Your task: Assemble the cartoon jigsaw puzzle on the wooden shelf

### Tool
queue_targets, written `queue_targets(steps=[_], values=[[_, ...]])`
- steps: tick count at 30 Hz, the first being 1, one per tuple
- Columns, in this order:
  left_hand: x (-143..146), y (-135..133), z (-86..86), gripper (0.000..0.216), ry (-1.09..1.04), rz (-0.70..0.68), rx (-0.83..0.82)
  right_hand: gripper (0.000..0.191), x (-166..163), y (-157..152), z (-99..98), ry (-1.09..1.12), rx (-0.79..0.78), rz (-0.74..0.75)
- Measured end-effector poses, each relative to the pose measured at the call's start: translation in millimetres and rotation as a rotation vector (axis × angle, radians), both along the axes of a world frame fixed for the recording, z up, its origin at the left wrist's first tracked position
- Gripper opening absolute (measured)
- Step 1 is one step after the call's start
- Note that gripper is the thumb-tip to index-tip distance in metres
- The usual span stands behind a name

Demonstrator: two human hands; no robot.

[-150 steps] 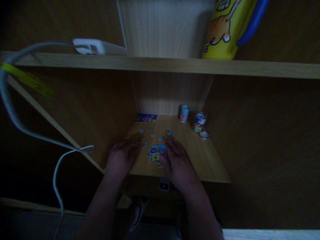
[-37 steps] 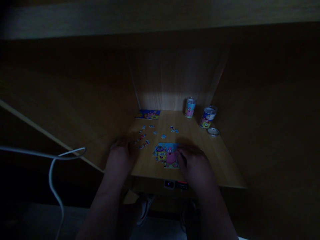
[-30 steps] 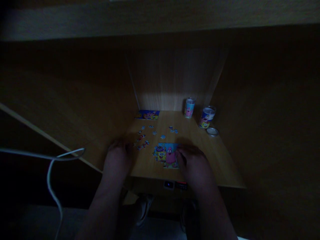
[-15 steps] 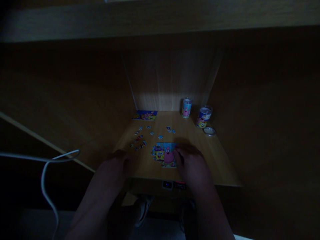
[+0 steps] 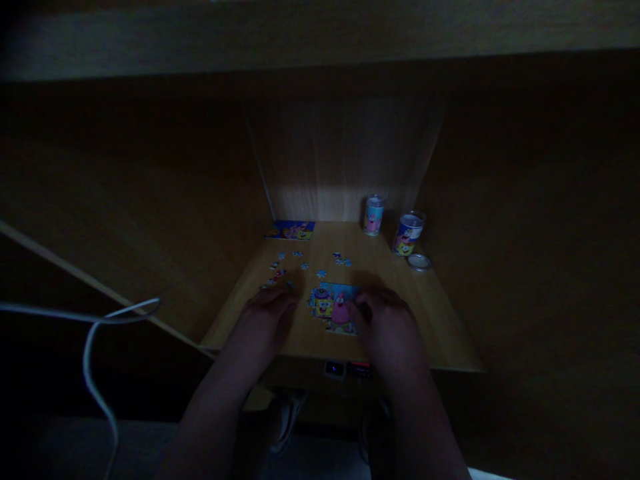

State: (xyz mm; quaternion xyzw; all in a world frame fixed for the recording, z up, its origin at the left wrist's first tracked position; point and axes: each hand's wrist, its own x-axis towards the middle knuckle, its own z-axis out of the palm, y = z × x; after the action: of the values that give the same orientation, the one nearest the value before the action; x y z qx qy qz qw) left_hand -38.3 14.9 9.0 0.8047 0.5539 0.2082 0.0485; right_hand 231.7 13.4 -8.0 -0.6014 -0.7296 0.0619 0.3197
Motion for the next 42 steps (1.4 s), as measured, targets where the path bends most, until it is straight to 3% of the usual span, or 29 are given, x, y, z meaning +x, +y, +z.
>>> queue_targets(steps=[6,13,19,24,31,34,42], values=[[3.1,2.3,-6.4,0.023,-0.048,0.027,0.119,0.008,2.1,2.4,0.3,0.055,-0.017,0.084],[2.7,4.1,-9.8,0.032,-0.002,0.121,0.139,0.011,3.3,3.3,0.6,0.094,-0.034,0.103],[5.8,-0.6,-3.3,0.033,0.015,0.044,0.102,0.015,2.8,3.2,0.6,0.105,-0.037,0.094],[14.4,8.0,-0.2,0.038,0.068,0.056,0.084,0.017,3.0,3.1,0.9,0.1,-0.002,0.095],[22.5,32.4,-3.2,0.055,0.049,-0.142,0.067,0.014,3.0,4.3,0.0,0.067,0.004,0.089],[23.0,32.3,-4.2,0.051,0.04,-0.17,0.043,0.015,3.0,4.8,-0.5,0.06,-0.008,0.093],[17.4,41.8,3.3,0.025,-0.008,-0.062,0.069,0.015,3.9,5.2,-1.8,0.076,-0.002,0.104]])
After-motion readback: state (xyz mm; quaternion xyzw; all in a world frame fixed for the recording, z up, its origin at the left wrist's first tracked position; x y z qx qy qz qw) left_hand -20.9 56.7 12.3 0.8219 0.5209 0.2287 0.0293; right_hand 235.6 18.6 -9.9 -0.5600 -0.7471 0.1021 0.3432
